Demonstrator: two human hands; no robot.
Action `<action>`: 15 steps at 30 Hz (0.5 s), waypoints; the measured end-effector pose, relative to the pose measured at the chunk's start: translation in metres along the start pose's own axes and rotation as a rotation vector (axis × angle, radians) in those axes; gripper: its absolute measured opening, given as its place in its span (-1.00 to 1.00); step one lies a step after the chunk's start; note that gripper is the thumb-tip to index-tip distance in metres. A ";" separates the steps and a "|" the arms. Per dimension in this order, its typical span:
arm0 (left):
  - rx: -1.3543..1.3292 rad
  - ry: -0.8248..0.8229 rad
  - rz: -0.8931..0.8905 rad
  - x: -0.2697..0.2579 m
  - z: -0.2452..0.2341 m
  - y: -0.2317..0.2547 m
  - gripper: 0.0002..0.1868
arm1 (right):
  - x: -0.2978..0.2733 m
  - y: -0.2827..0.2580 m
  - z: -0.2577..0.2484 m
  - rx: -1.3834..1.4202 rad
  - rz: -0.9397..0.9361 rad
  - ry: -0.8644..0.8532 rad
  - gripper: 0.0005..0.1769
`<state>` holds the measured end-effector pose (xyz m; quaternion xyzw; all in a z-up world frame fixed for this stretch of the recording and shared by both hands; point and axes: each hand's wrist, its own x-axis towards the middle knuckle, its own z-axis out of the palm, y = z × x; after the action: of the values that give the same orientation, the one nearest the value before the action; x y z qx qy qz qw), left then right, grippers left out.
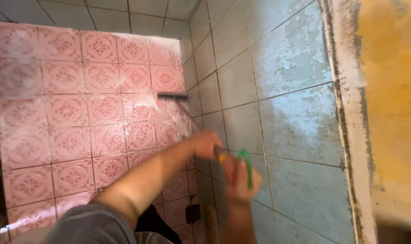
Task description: The person cleans a tiled floor area by scooping water from a large basin with a green plastic scoop and pouring it onto the floor. They then use a floor squeegee to push the water across the pink patterned tiles, repeating the process to wet and clear the surface.
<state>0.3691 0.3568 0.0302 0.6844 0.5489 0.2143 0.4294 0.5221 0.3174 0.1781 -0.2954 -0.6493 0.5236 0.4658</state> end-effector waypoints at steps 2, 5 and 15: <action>-0.123 -0.046 0.127 -0.025 0.024 0.023 -0.73 | -0.022 -0.029 -0.005 0.115 -0.039 -0.050 -0.52; -0.123 0.110 0.277 -0.042 0.052 0.013 -0.73 | -0.053 -0.036 0.004 -0.036 -0.123 -0.069 -0.53; -0.086 0.041 -0.106 -0.134 0.029 -0.029 -0.72 | -0.097 -0.041 0.102 -0.006 0.002 0.048 -0.51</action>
<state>0.3341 0.2224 0.0149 0.6308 0.5833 0.2285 0.4579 0.4716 0.1801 0.1864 -0.3101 -0.6393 0.5149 0.4796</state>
